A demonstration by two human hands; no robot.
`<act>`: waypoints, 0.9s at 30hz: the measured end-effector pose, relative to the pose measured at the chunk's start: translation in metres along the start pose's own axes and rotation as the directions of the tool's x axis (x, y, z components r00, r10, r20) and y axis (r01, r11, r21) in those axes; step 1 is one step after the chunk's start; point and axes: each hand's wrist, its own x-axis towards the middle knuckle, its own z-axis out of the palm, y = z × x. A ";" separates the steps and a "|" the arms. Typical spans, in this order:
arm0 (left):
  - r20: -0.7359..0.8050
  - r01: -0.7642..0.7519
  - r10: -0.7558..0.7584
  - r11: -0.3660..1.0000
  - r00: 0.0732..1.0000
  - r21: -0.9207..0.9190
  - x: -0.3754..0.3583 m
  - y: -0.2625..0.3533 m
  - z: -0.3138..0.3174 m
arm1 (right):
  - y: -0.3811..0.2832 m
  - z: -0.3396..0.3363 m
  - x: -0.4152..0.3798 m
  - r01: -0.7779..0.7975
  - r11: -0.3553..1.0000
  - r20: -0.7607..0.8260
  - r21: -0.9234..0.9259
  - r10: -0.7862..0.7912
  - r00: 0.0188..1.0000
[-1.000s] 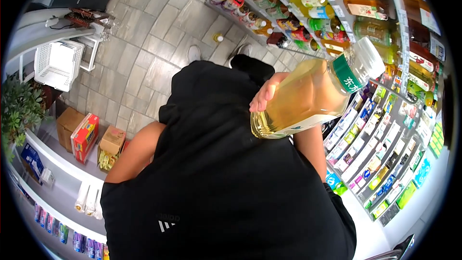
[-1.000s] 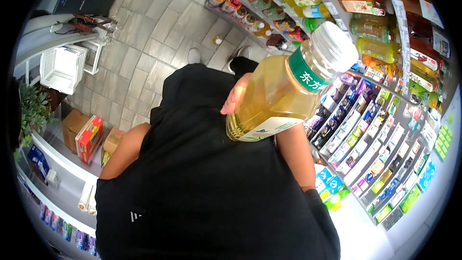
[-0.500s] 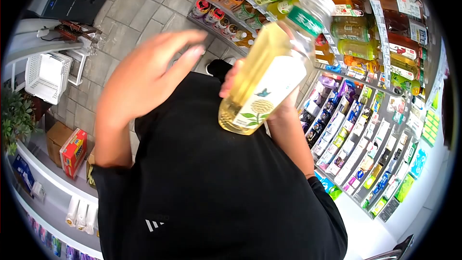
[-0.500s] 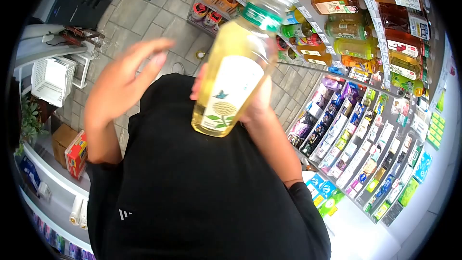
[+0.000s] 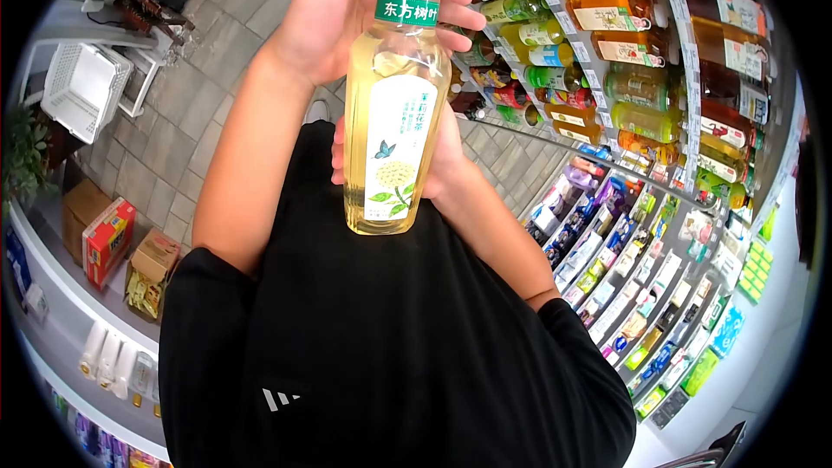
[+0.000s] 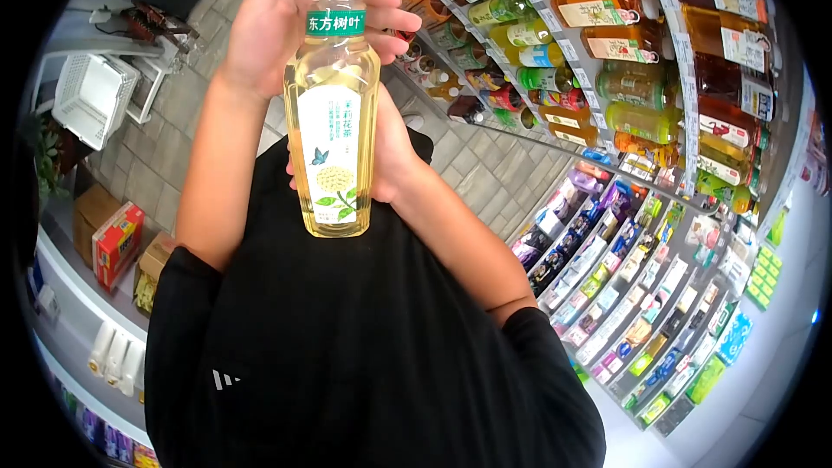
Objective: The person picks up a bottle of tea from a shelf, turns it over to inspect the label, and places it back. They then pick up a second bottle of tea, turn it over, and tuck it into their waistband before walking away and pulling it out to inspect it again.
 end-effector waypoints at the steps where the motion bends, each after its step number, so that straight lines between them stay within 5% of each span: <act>1: 0.170 0.018 -0.001 0.995 0.985 -0.099 0.002 0.002 -0.008 | 0.001 -0.001 0.003 -0.011 1.000 0.035 0.006 0.011 0.999; 2: 0.336 0.053 0.014 0.980 0.942 -0.190 0.002 0.003 -0.013 | 0.001 -0.001 0.006 -0.021 1.000 0.070 0.013 0.020 0.997; 4: 0.263 0.003 0.028 0.993 0.964 -0.119 0.001 0.008 -0.015 | 0.001 -0.003 0.013 -0.035 0.999 0.053 -0.011 0.036 0.998; 7: 0.385 0.088 -0.060 0.994 0.921 -0.057 0.007 0.009 -0.031 | 0.002 -0.012 0.024 -0.059 0.994 0.023 -0.088 0.062 0.998; 13: 0.297 0.094 -0.076 0.994 0.952 -0.049 0.002 -0.011 -0.040 | 0.009 -0.025 0.028 -0.082 0.993 0.063 -0.090 0.087 0.994; 15: 0.172 -0.084 0.041 0.965 0.984 0.250 -0.010 -0.012 -0.035 | 0.011 -0.029 0.029 -0.093 0.994 0.055 -0.058 0.096 0.994; 23: -0.193 -0.124 0.173 0.963 0.966 0.240 -0.027 -0.023 -0.048 | 0.016 -0.031 0.039 -0.178 0.979 -0.092 -0.103 0.169 0.981; 27: -0.199 -0.142 0.192 0.959 0.961 0.244 -0.029 -0.024 -0.052 | 0.016 -0.032 0.041 -0.185 0.978 -0.077 -0.100 0.178 0.981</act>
